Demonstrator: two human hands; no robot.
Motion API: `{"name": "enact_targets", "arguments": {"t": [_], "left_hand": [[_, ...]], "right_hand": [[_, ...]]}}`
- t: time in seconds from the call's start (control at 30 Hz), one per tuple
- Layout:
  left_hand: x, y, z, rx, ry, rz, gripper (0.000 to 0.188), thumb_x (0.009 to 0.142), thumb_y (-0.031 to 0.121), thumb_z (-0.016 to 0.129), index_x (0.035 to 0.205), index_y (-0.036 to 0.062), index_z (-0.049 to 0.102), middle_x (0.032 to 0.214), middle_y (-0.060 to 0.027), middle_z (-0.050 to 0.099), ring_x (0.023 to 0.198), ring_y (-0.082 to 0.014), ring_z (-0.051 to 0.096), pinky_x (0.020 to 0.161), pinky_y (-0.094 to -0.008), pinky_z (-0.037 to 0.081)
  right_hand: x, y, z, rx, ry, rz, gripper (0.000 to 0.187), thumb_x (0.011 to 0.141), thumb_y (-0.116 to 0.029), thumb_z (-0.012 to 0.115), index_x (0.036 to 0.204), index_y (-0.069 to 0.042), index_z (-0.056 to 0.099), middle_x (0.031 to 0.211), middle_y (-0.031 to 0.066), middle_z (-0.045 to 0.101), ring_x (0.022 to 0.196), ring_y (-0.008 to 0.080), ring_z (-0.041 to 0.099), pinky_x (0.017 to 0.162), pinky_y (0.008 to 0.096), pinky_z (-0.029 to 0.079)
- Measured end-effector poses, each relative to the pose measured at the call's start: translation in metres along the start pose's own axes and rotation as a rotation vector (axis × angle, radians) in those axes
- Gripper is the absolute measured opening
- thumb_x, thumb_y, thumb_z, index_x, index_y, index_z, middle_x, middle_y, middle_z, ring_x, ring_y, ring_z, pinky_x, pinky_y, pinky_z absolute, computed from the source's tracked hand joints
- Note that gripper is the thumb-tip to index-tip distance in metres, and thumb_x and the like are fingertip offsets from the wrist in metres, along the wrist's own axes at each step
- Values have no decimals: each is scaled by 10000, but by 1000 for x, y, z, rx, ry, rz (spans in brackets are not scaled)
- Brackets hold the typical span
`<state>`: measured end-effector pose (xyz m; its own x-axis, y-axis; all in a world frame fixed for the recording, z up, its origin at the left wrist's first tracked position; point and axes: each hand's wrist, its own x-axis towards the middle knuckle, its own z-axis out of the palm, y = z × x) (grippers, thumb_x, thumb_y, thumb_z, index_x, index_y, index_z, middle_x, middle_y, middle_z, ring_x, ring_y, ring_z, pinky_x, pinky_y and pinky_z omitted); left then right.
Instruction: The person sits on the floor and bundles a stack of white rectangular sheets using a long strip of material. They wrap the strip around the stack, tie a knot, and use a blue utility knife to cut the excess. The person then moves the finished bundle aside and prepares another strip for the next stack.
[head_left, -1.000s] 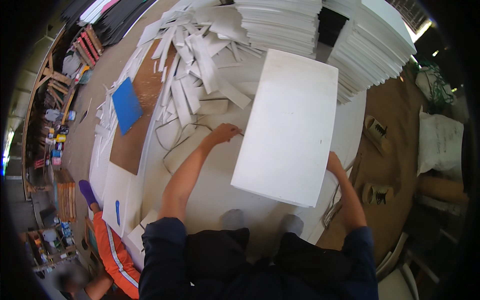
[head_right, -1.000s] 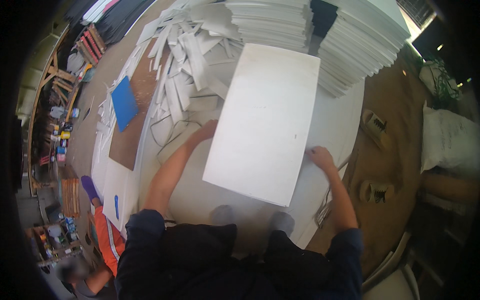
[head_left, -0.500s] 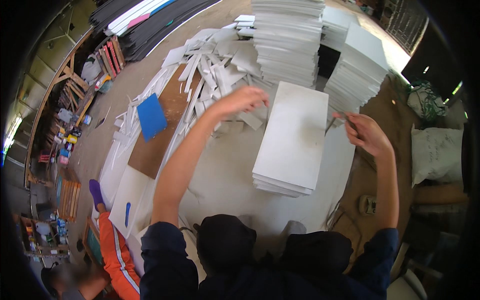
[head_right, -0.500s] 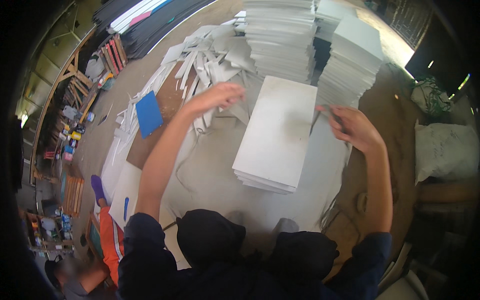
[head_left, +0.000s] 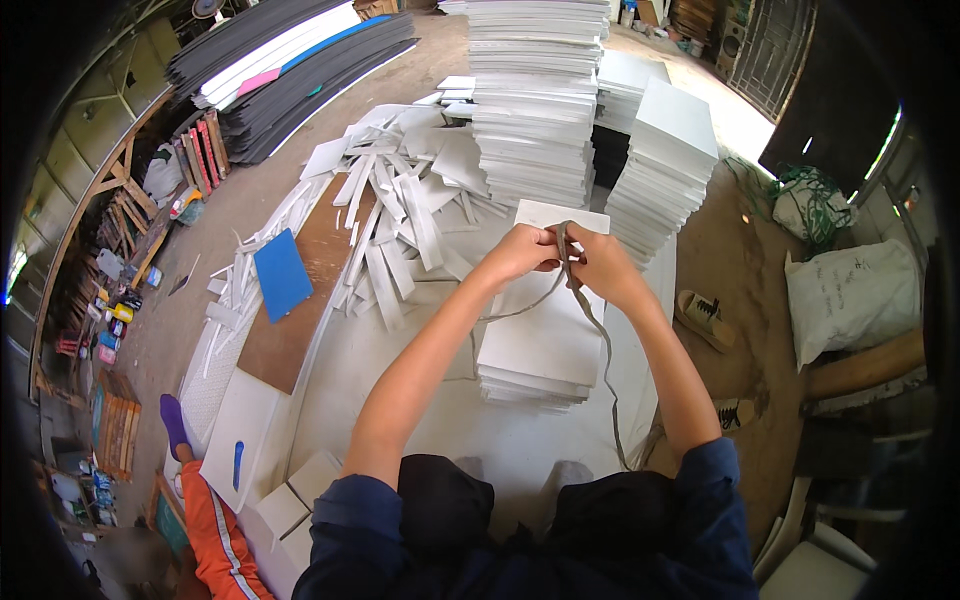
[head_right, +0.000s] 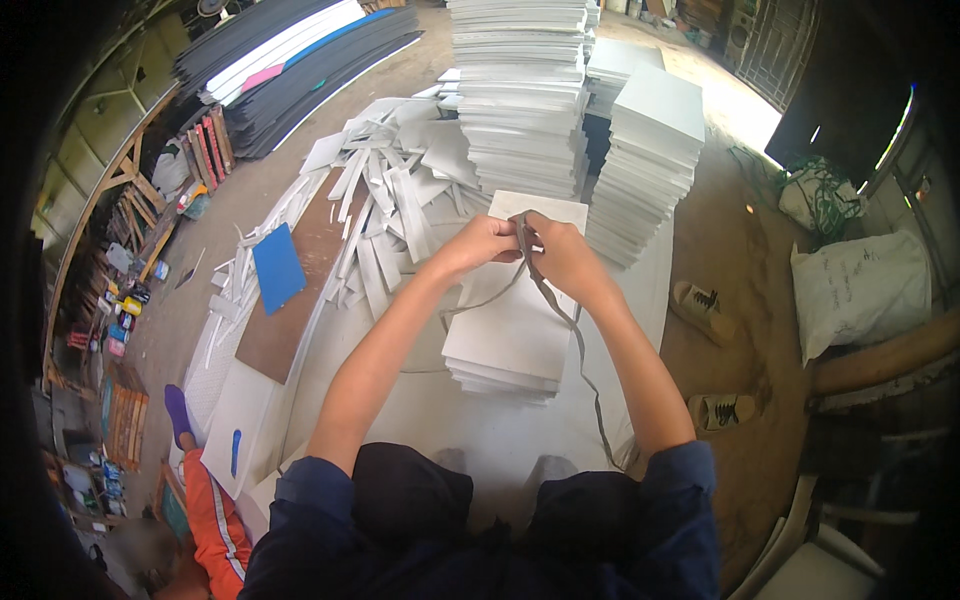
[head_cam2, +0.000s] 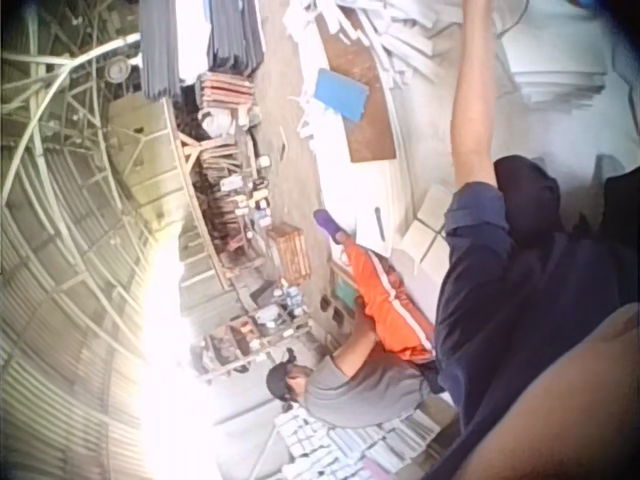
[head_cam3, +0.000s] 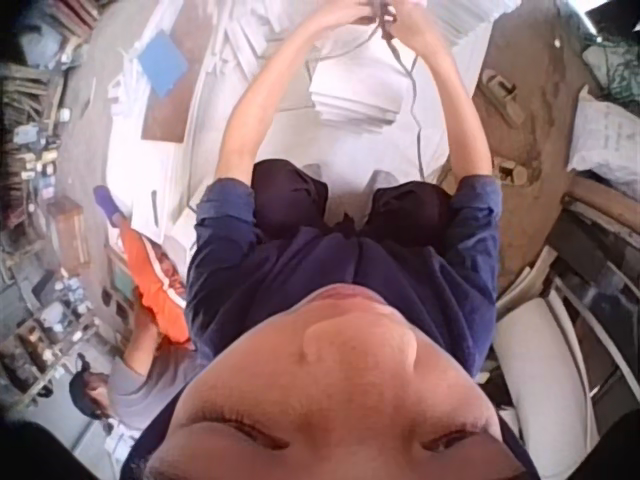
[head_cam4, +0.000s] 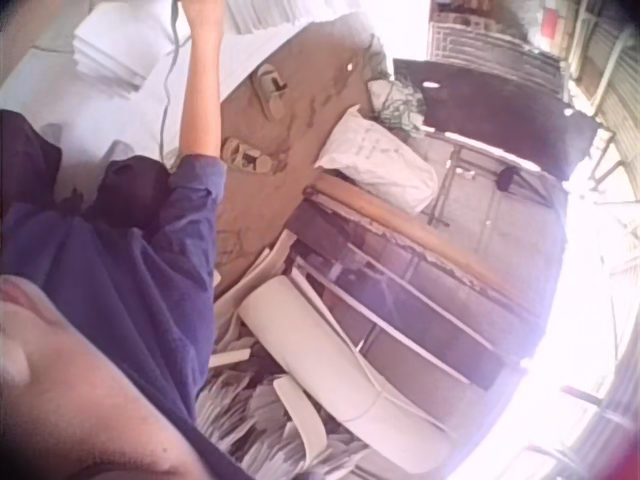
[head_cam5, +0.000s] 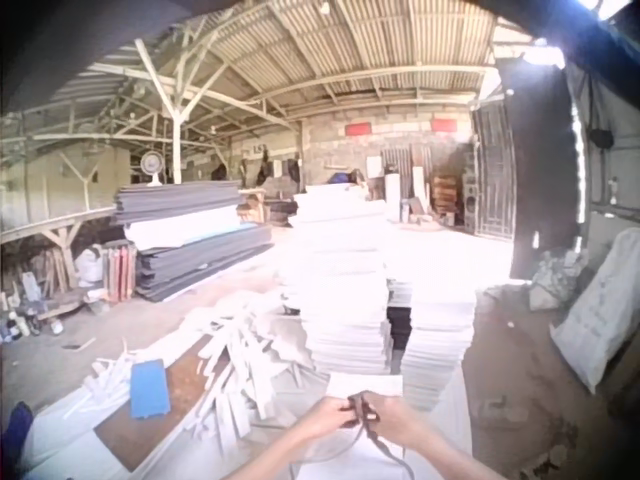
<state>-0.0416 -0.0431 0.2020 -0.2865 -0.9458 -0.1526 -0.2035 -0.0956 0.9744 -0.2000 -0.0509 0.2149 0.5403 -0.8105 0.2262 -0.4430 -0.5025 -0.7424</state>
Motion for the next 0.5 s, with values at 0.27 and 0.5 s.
{"name": "enact_targets", "arguments": {"t": [0.27,0.5], "left_hand": [[-14,13,0,-75,63,-105,239,848,207,530,934,4,625,877,-81,622,771,-127,600,729,-229,476],[-10,2,2,43,152,86,278,859,228,518,851,-28,626,734,-70,624,654,-130,610,644,-224,494]], "right_hand": [[-1,13,6,-156,32,56,105,738,-35,558,821,19,593,677,192,595,619,320,588,573,376,454],[-4,10,8,-292,122,-23,169,775,-192,578,814,-31,613,670,149,608,562,304,579,545,383,454]]}}
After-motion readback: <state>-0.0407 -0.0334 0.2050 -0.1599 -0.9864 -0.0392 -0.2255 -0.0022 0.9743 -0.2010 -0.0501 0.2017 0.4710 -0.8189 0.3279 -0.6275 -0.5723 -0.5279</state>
